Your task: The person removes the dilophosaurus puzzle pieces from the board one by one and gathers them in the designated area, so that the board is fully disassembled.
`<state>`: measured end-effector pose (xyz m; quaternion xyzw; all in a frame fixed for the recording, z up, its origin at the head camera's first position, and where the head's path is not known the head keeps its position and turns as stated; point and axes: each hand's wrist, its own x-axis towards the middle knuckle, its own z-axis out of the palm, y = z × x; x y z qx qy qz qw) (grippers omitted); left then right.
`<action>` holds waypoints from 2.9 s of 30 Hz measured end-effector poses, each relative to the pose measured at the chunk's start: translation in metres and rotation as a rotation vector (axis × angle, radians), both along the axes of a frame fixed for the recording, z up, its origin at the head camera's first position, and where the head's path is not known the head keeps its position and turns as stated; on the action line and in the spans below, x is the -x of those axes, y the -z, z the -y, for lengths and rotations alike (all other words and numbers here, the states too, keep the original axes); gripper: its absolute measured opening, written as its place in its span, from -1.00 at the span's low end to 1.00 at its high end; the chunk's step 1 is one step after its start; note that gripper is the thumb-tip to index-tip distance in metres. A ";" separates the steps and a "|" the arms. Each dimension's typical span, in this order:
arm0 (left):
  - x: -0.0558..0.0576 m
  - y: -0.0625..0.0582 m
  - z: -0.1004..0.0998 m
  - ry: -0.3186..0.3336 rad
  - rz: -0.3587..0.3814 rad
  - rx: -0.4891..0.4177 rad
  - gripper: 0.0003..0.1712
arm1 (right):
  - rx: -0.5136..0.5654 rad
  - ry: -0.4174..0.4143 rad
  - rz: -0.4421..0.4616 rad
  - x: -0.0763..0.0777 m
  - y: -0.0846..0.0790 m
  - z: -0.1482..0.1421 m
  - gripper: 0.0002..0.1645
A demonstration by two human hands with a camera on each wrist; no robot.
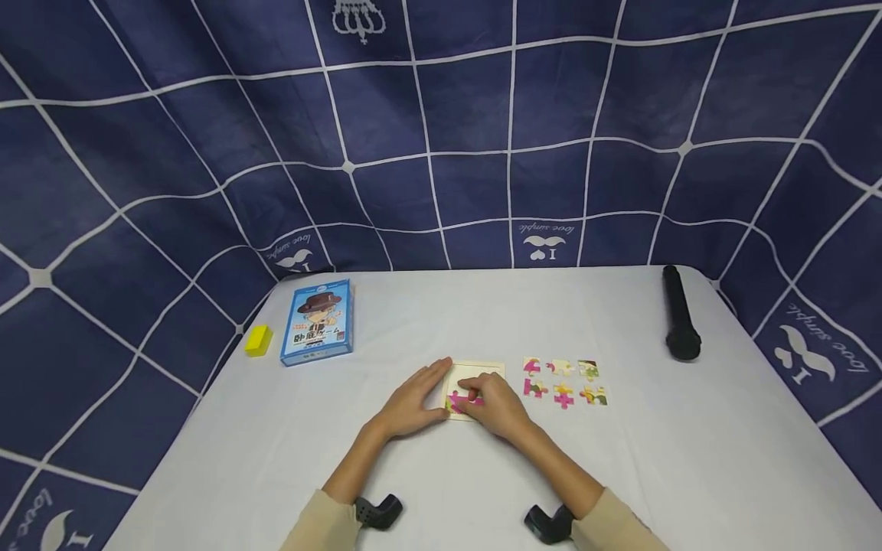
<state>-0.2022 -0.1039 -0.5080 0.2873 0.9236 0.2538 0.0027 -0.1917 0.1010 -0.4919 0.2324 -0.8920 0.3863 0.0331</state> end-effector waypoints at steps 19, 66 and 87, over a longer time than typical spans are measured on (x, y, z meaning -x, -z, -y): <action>0.005 -0.009 0.002 0.024 0.002 0.075 -0.04 | 0.038 -0.059 -0.090 0.004 0.005 -0.006 -0.66; 0.001 -0.006 0.009 0.019 0.078 0.054 -0.03 | 0.209 0.135 -0.053 -0.019 -0.015 -0.067 -0.68; -0.001 -0.004 0.008 0.030 0.032 0.040 -0.03 | -0.005 0.233 0.008 -0.036 -0.001 -0.104 -0.71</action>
